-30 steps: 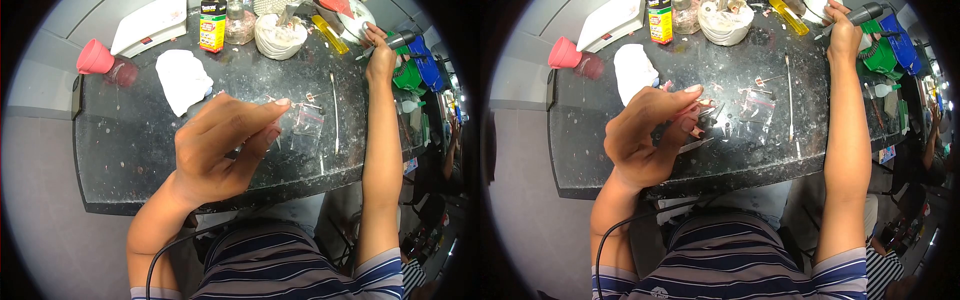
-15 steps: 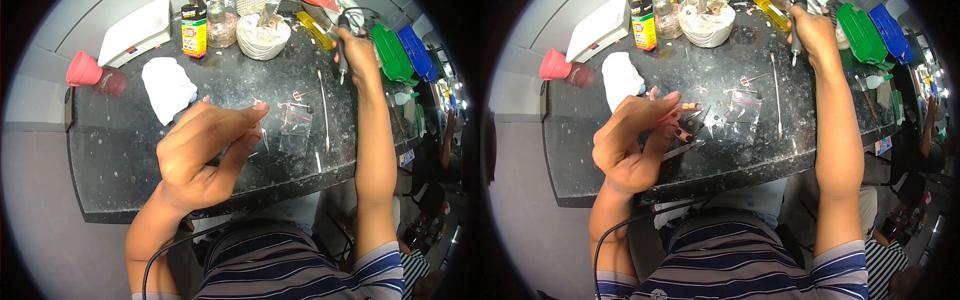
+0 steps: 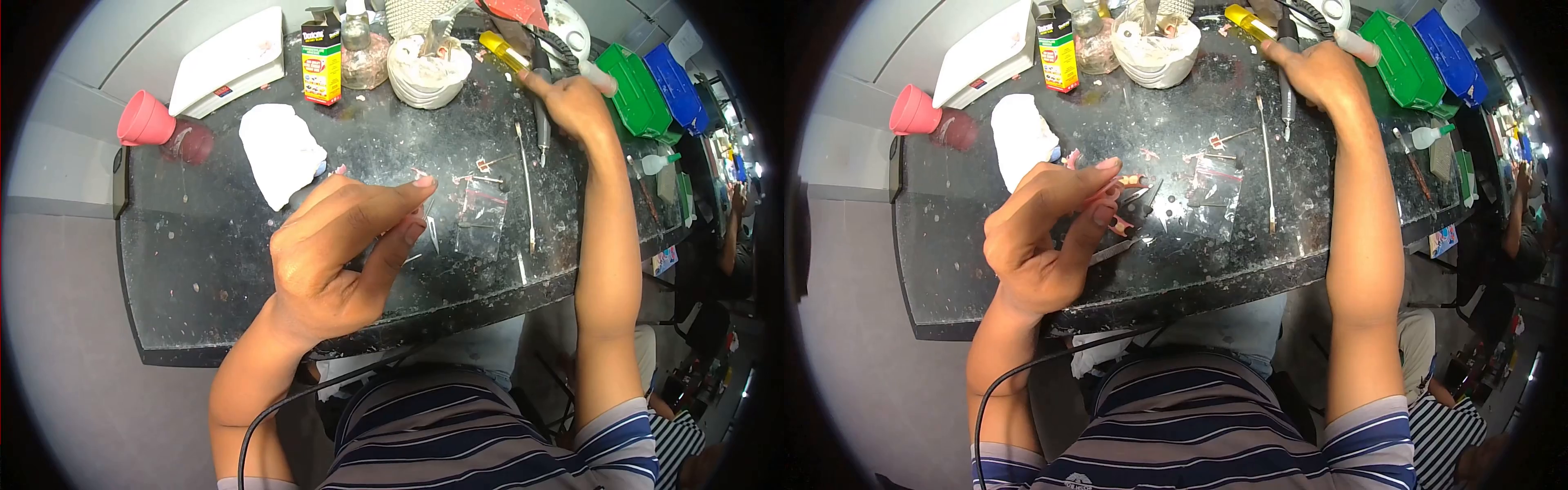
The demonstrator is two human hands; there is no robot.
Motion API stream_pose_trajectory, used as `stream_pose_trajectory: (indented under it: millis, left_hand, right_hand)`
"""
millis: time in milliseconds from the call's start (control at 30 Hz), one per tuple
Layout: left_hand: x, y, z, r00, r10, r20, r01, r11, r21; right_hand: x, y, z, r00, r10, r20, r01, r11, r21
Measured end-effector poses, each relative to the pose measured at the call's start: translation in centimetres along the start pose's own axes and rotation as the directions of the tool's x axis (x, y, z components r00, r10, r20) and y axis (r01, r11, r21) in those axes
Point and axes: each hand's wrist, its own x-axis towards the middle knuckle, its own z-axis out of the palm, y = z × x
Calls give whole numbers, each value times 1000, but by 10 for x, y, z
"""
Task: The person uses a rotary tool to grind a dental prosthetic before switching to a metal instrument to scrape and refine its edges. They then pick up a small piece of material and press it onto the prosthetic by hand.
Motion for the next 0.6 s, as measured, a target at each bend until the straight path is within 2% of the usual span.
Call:
stream_pose_trajectory:
  millis: [100, 133, 200, 233, 300, 333, 400, 433, 500, 533, 600]
  left_hand:
    - [0, -2, 1, 999, 38, -37, -38, 999, 6]
    - [-1, -2, 1, 999, 30, -31, -29, 999, 12]
    - [-2, 3, -3, 1000, -12, 7, 12, 1000, 16]
    - [-2, 5, -4, 997, -54, 48, 54, 998, 19]
    - [-1, 2, 2, 1000, -15, 17, 15, 1000, 12]
    - [-1, 0, 5, 999, 25, -23, -24, 1000, 7]
    - [-1, -4, 5, 999, 38, -19, -38, 999, 16]
    - [-1, -4, 4, 999, 50, -19, -49, 998, 27]
    - [0, 0, 0, 1000, 2, 14, -3, 1000, 18]
    - [0, 2, -2, 998, -44, 46, 43, 999, 11]
    - [0, 4, -2, 996, -70, 48, 70, 998, 8]
  right_hand:
    - [30, 32, -11, 942, -87, -325, 139, 980, 141]
    - [39, 46, -18, 890, -123, -439, 186, 977, 102]
    - [59, 69, -14, 752, -234, -616, 380, 918, 115]
    - [73, 82, -7, 753, -231, -616, 378, 918, 118]
    - [89, 97, 4, 724, -475, -501, 449, 875, -180]
    - [89, 100, 6, 726, -469, -503, 444, 878, -177]
    - [89, 97, 5, 774, -415, -479, 309, 907, -285]
    - [86, 94, 3, 773, -413, -481, 308, 908, -285]
    - [80, 90, 0, 845, -260, -468, 135, 950, -283]
    - [79, 89, -3, 844, -260, -469, 136, 950, -282]
    - [78, 88, -9, 891, -48, -451, -58, 974, -218]
